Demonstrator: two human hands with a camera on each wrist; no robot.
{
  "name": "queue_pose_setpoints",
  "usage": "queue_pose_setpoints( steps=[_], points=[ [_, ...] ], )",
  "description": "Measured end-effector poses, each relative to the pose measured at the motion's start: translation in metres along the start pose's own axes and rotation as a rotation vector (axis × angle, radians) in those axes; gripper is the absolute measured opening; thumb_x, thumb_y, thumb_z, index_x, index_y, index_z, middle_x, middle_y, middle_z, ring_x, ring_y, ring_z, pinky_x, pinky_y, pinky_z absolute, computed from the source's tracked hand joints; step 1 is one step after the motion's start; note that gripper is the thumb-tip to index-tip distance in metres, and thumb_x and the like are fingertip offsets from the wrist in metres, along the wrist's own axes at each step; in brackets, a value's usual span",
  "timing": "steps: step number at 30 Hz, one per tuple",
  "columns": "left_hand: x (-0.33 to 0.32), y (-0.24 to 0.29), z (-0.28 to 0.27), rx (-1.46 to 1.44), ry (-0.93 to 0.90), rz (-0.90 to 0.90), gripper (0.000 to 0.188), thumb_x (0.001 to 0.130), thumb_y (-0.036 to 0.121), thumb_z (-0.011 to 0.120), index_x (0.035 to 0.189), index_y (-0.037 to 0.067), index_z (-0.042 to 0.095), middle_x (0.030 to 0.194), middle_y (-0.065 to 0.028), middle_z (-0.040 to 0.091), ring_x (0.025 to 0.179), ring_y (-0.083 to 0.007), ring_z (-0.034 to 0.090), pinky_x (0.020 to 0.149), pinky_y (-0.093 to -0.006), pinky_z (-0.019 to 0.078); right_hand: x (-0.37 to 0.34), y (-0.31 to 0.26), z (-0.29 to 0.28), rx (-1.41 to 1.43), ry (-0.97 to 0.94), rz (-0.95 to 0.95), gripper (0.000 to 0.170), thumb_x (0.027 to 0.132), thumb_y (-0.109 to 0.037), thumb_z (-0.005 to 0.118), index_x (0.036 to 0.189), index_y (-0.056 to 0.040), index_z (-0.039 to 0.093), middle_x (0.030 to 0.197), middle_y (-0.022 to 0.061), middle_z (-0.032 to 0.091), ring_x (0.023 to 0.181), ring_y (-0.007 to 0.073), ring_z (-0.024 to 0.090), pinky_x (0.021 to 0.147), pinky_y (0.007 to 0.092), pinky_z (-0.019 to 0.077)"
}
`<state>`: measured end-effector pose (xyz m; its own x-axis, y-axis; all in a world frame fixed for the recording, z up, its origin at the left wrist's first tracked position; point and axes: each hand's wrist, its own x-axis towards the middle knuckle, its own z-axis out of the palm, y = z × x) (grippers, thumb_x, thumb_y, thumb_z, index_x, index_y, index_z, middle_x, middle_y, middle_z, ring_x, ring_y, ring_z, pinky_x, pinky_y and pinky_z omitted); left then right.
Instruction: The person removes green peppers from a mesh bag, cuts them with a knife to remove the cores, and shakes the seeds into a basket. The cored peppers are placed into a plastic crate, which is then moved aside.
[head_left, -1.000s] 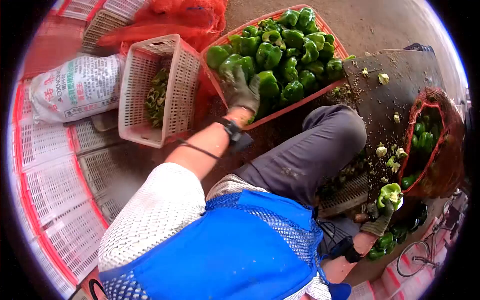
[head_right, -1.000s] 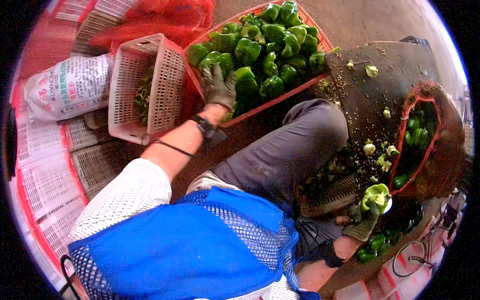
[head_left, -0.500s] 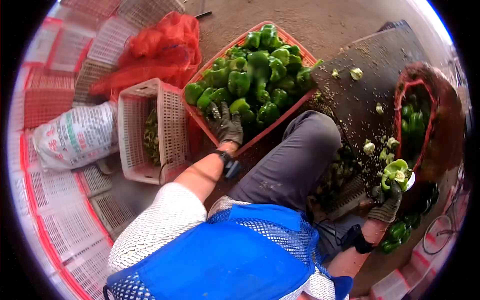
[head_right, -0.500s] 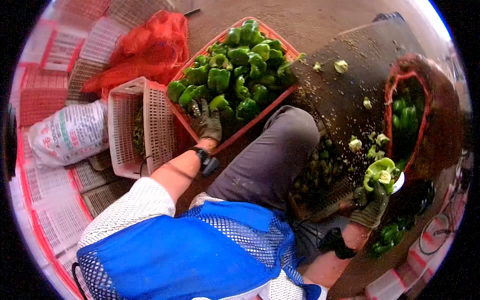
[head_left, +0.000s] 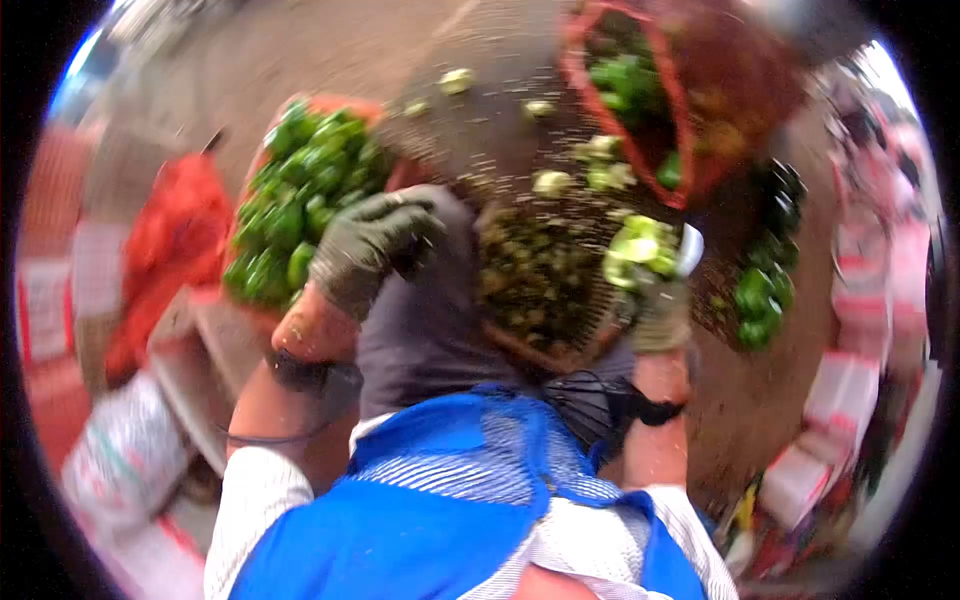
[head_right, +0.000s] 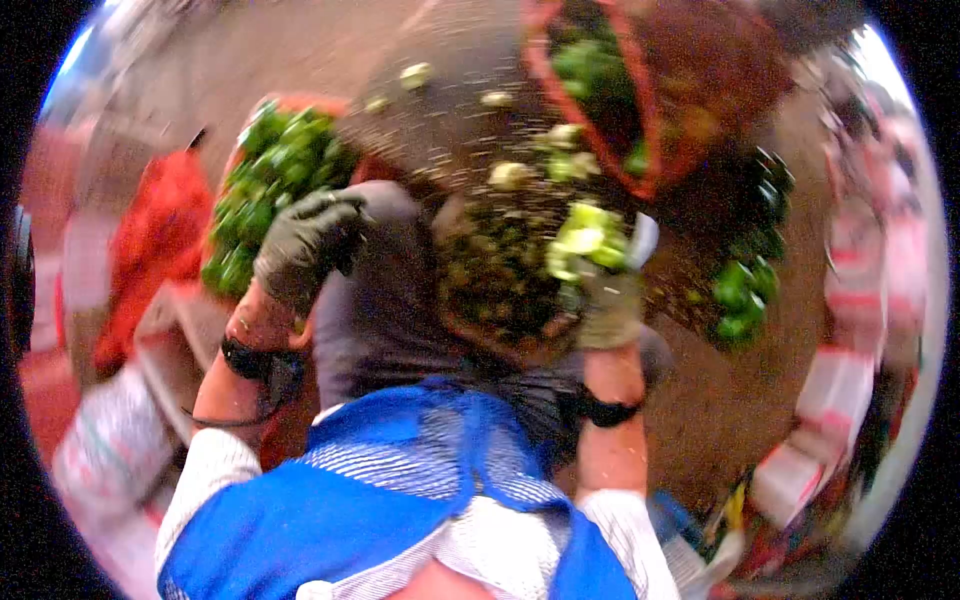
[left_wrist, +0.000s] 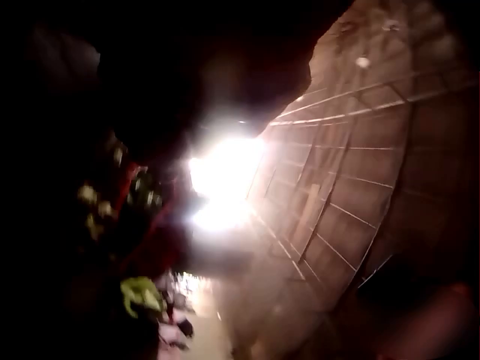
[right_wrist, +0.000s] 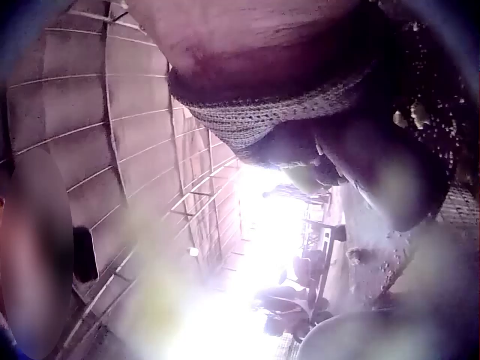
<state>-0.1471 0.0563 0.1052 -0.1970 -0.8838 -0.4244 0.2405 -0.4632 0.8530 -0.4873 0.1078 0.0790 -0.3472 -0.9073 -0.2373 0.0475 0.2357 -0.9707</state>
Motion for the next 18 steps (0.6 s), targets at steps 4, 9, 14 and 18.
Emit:
queue_pose_setpoints(
  steps=[4, 9, 14, 18],
  points=[
    [0.051, -0.023, 0.105, 0.103, -0.446, -0.281, 0.035, 0.092, 0.027, 0.061, 0.114, 0.0, 0.063, 0.101, -0.007, 0.067, 0.077, -0.0102, 0.063, 0.066, -0.0226, 0.0505, -0.003, -0.025, 0.017, -0.215, -0.029, -0.345, 0.087, 0.071, -0.015, 0.08, 0.141, -0.0058, 0.029, 0.115, 0.0102, 0.061, 0.095, 0.0192, 0.062, 0.085, 0.0294, 0.0519],
    [0.107, -0.039, 0.178, 0.274, -0.631, -0.267, 0.049, 0.089, 0.047, 0.061, 0.1, 0.0, 0.065, 0.094, -0.0048, 0.066, 0.081, -0.0127, 0.06, 0.068, -0.0265, 0.0482, 0.016, -0.004, -0.001, -0.494, 0.053, -0.534, 0.07, 0.07, -0.014, 0.081, 0.13, -0.0057, 0.045, 0.118, 0.0094, 0.057, 0.105, 0.02, 0.057, 0.092, 0.0312, 0.0474],
    [0.143, -0.036, 0.201, 0.08, -0.682, -0.352, 0.033, 0.088, 0.02, 0.068, 0.111, 0.0, 0.058, 0.099, -0.0024, 0.064, 0.086, -0.0106, 0.06, 0.074, -0.0258, 0.0504, 0.052, 0.012, -0.001, -0.613, 0.037, -0.616, 0.079, 0.068, -0.016, 0.081, 0.135, -0.006, 0.04, 0.122, 0.0125, 0.052, 0.111, 0.0233, 0.054, 0.095, 0.0322, 0.0453],
    [0.157, -0.024, 0.186, 0.332, -0.666, -0.194, 0.038, 0.093, 0.018, 0.061, 0.126, 0.001, 0.051, 0.109, -0.0032, 0.062, 0.095, -0.0129, 0.06, 0.083, -0.0263, 0.0511, 0.064, 0.004, 0.01, -0.524, 0.03, -0.427, 0.075, 0.074, -0.016, 0.076, 0.138, -0.0057, 0.038, 0.124, 0.0147, 0.051, 0.116, 0.0274, 0.051, 0.099, 0.0345, 0.0414]
  ],
)
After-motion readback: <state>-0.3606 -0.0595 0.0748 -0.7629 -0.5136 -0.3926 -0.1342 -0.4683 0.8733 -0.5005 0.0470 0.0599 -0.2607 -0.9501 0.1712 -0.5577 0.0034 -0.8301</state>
